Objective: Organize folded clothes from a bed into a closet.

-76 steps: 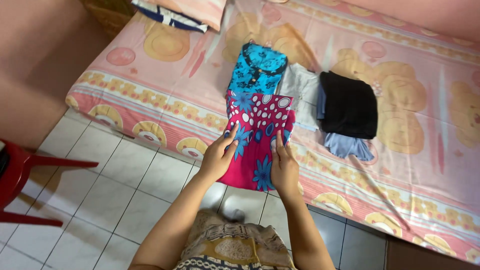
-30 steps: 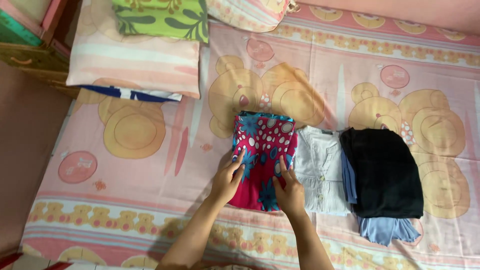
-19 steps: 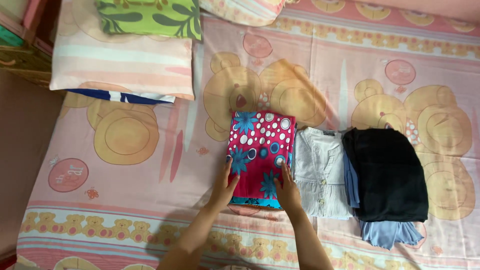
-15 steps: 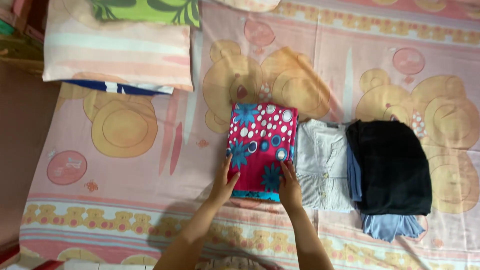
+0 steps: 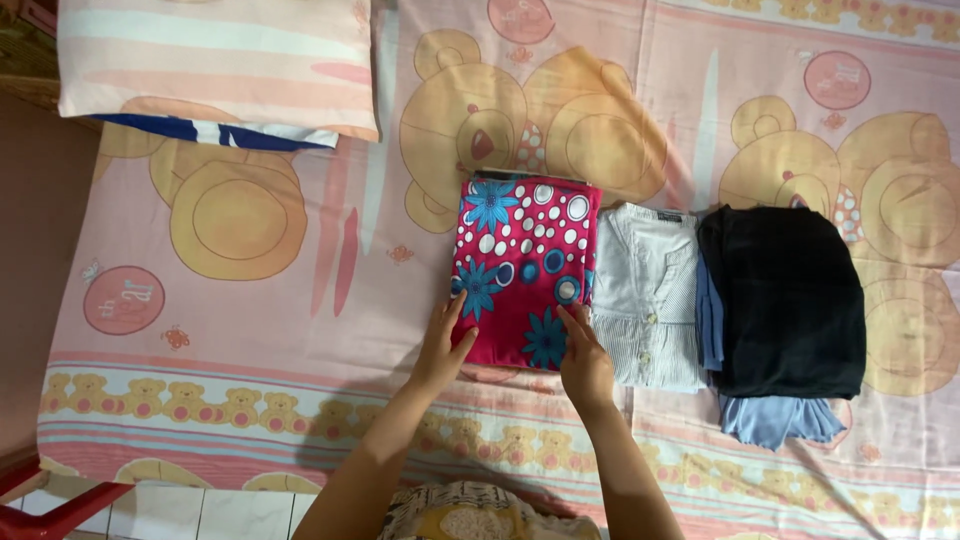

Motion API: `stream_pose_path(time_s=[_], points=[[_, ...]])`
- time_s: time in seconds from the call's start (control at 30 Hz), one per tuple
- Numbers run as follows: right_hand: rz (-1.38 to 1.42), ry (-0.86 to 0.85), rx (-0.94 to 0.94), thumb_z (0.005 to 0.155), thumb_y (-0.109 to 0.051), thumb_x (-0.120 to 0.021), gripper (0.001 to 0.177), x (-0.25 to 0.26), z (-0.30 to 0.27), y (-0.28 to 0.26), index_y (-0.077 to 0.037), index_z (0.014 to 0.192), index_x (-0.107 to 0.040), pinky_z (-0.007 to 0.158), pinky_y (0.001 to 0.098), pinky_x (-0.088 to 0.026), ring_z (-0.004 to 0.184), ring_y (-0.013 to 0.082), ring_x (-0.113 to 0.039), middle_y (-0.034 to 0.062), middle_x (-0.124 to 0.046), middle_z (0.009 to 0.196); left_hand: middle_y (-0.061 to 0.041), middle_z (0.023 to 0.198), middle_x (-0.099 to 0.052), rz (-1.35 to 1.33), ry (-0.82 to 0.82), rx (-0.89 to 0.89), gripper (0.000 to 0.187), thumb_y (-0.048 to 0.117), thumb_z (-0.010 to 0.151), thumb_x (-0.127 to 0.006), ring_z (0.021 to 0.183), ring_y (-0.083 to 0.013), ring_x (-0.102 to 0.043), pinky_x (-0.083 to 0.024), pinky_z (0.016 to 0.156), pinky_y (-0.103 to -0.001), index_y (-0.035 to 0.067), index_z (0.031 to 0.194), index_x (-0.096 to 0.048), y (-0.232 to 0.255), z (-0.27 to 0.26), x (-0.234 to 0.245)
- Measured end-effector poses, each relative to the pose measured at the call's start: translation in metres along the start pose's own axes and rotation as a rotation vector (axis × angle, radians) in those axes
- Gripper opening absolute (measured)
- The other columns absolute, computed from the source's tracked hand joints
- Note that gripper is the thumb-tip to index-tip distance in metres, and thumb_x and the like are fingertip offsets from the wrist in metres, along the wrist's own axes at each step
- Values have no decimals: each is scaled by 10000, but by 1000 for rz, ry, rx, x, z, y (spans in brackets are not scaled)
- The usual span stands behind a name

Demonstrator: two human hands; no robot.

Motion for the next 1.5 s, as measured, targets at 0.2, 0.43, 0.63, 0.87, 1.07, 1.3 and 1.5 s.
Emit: stream_pose_path(time_s=[0.2, 0.43, 0.63, 0.87, 1.07, 1.3, 1.5], points=[[-257, -154, -132, 970, -98, -509, 511, -6, 1, -9, -200, 1471, -500, 931, 444, -568, 1300, 336, -583, 52, -333, 1675, -264, 1541, -363, 208, 101, -165, 729, 161, 904, -665, 1433, -442, -356, -328, 1158, -521, 87, 1565, -368, -6, -5, -6], [-504, -40, -53, 1019, -407, -503, 632, -37, 16, -21, -97, 1550, -363, 1190, 504, -297, 1503, 313, -279, 125, -235, 1666, -179, 1633, -305, 562, 52, -287, 650, 313, 984, -627, 1516, -373, -304, -250, 1192, -572, 94, 1552, -399, 61, 12, -20], [-367, -16, 231, 1054, -456, -430, 713, -70, 15, -15, -60, 1616, -242, 1255, 474, -163, 1569, 301, -183, 135, -227, 1691, -102, 1685, -299, 678, -8, -274, 677, 400, 1044, -518, 1564, -293, -265, -211, 1252, -539, 56, 1601, -346, 17, 14, -51], [-278, -44, 232, 1034, -494, -462, 778, -77, 11, -1, -57, 1623, -204, 1265, 457, -160, 1573, 292, -177, 131, -229, 1691, -118, 1675, -302, 687, -28, -278, 719, 411, 1016, -551, 1553, -308, -266, -211, 1240, -540, 49, 1595, -325, 15, 7, -51], [-314, 26, 214, 1009, -553, -487, 856, -66, 3, 11, -31, 1616, -184, 1254, 504, -149, 1569, 315, -172, 143, -205, 1689, -184, 1675, -257, 593, -44, -278, 744, 414, 1023, -541, 1548, -382, -235, -222, 1229, -538, 14, 1595, -285, 2, -8, -43], [-502, -56, 197, 977, -594, -475, 917, -78, -21, 49, -30, 1614, -133, 1235, 590, -80, 1574, 300, -116, 128, -132, 1704, -211, 1689, -167, 724, -68, -221, 821, 456, 1025, -510, 1558, -374, -201, -196, 1244, -528, -13, 1608, -173, -16, -46, -47], [-531, -48, 247, 971, -602, -471, 945, -83, -63, 59, 3, 1596, -104, 1236, 570, -87, 1559, 347, -105, 171, -99, 1691, -242, 1673, -97, 693, -117, -163, 862, 483, 1023, -484, 1546, -397, -141, -122, 1232, -545, -43, 1595, -112, -1, -85, -50]])
Point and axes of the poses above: each hand's wrist, its own z-axis towards the middle knuckle, its own x-axis out of the back of the hand, y = z × x, the point moved 7 cm from there along z, towards the middle knuckle
